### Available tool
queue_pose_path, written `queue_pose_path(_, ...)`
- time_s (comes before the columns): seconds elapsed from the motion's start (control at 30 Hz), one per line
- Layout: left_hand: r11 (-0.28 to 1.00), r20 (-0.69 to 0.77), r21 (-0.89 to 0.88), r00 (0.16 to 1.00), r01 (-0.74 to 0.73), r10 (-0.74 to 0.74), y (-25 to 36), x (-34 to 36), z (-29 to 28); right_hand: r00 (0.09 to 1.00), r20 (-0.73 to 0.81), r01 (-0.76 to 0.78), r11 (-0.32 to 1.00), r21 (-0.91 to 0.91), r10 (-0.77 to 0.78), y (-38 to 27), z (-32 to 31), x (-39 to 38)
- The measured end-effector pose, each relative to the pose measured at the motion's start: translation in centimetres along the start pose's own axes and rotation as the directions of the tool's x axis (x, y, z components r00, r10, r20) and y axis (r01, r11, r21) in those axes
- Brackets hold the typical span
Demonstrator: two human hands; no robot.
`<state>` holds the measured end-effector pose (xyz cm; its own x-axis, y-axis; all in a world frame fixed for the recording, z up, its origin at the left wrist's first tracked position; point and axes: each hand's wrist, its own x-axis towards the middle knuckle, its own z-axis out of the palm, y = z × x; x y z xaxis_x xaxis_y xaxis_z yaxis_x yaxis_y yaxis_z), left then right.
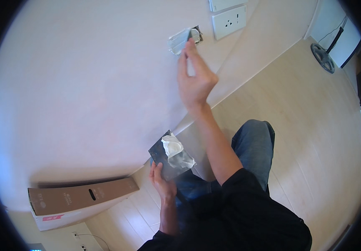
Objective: The person mixes white filler on a countertop, transfers it to a hawk, and applies it with a putty knife to a hole in a wall near an electrical outlet. The person smooths the filler over the damaged area and cleans the putty knife at the sink.
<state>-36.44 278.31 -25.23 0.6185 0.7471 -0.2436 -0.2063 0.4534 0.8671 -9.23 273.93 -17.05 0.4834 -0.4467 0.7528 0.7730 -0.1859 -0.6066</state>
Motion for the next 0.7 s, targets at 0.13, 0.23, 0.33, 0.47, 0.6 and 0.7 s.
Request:
queue_pose_path(0.13,1.0,-0.055,-0.003,0.998,-0.005,0.005,-0.3,-0.3,0.2,0.996,0.079,0.045,0.999,-0.001,-0.045,-2.8,0.5,-1.7)
queue_pose_path(0.23,0.999,-0.027,0.021,0.999,-0.034,0.034,-0.5,-0.4,0.4,0.992,0.113,0.044,0.995,0.09,-0.054,-4.1,-0.3,-2.1)
queue_pose_path(0.33,0.999,-0.044,0.017,0.998,-0.043,0.043,-0.7,-0.4,0.3,0.996,0.073,-0.065,0.983,0.174,0.053,-3.7,-2.1,-1.7)
queue_pose_path(0.47,0.998,-0.026,0.0,0.998,-0.06,0.06,-0.8,-0.4,0.1,0.874,-0.024,-0.433,0.8,0.415,0.485,-0.7,-3.2,-0.2)
queue_pose_path(0.6,0.999,-0.032,0.004,0.998,-0.047,0.047,-0.8,-0.4,0.2,0.983,-0.045,-0.169,0.971,0.167,0.179,2.0,-1.9,0.2)
queue_pose_path(0.7,0.998,-0.03,0.01,0.998,-0.059,0.059,-0.7,-0.6,0.3,0.999,0.042,-0.024,1.0,0.006,0.024,1.2,-0.9,-1.4)
